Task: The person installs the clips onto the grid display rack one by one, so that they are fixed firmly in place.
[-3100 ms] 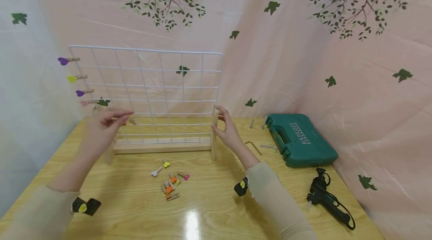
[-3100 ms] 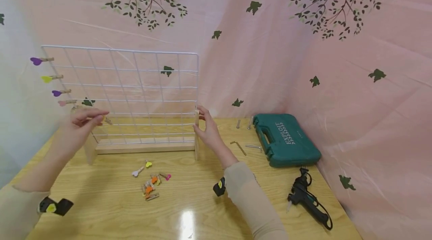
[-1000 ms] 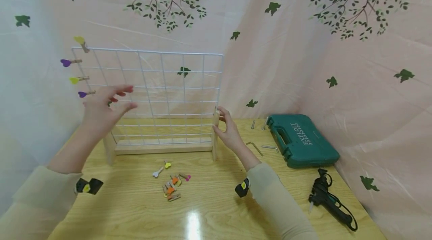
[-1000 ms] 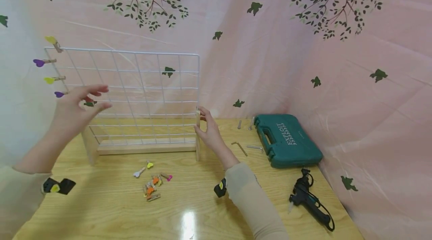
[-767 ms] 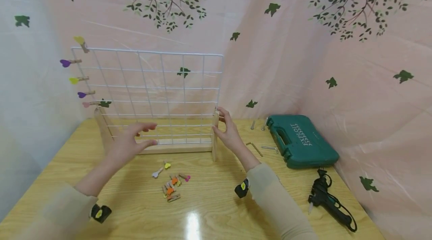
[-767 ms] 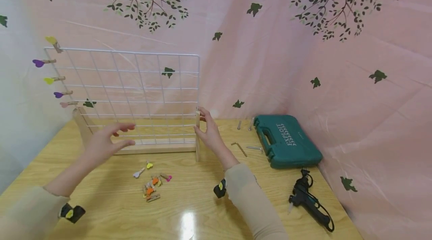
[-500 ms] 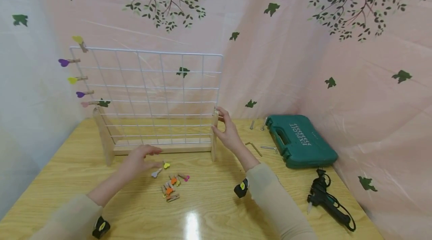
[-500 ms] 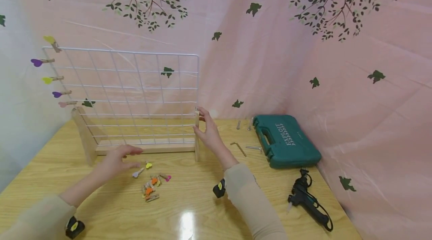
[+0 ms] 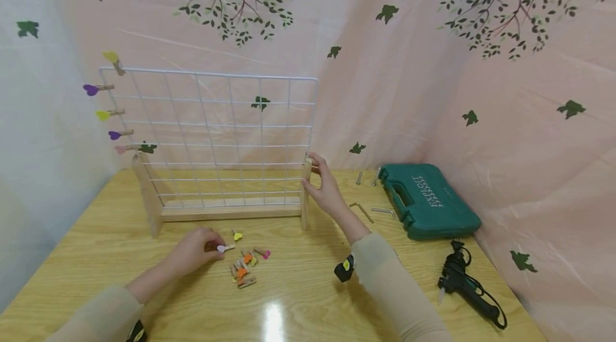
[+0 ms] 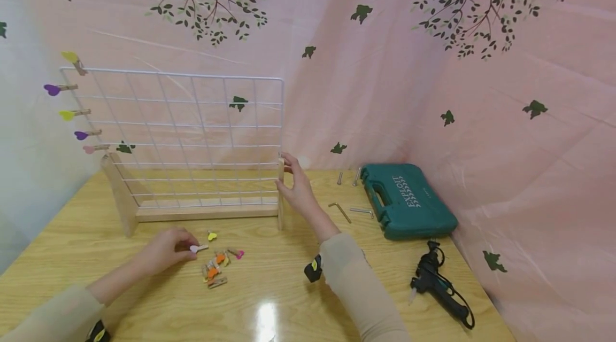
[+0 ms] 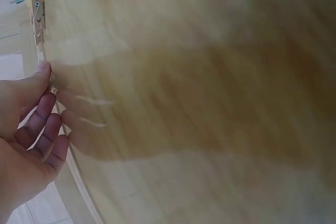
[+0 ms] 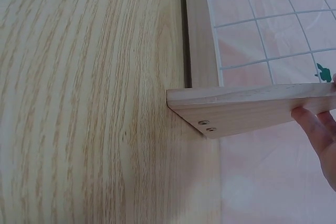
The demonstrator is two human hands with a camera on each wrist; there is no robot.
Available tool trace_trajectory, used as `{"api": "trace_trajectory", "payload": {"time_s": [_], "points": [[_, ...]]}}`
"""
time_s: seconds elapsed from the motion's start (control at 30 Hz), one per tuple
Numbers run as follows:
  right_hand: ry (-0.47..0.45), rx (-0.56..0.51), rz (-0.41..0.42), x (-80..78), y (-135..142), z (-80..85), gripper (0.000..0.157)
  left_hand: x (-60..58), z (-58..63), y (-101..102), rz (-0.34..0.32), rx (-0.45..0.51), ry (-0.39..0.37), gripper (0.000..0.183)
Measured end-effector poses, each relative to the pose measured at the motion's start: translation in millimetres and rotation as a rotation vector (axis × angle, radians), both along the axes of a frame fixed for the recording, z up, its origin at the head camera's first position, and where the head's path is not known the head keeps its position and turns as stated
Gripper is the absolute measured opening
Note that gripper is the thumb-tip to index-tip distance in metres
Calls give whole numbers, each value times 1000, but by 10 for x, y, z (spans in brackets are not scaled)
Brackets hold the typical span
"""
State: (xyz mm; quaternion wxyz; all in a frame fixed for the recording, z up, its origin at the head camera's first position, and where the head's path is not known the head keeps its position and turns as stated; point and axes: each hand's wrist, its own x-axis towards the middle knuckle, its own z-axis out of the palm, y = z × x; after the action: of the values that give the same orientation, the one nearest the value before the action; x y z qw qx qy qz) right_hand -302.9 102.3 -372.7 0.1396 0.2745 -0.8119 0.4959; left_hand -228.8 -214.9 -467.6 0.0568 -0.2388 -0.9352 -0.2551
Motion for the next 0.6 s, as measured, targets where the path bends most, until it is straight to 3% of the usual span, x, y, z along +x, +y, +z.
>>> {"api": "trace_trajectory", "payload": {"time_s": [0.1, 0.23, 0.37, 0.47, 0.6], "points": [[4, -1, -2, -12, 6, -6, 61, 3, 19, 9, 19, 17, -31, 13], [16, 1, 1, -18, 7, -12, 61, 1, 62, 3, 59, 85, -130, 12], [16, 3, -2, -15, 3, -9, 61, -13, 168, -14, 92, 161, -181, 14], [7, -3, -6, -34, 5, -35, 61, -7, 304, -15, 103, 213, -175, 16], [-4, -8, -8, -142, 35, -158, 63, -1, 511, 4, 132, 251, -94, 18]]}}
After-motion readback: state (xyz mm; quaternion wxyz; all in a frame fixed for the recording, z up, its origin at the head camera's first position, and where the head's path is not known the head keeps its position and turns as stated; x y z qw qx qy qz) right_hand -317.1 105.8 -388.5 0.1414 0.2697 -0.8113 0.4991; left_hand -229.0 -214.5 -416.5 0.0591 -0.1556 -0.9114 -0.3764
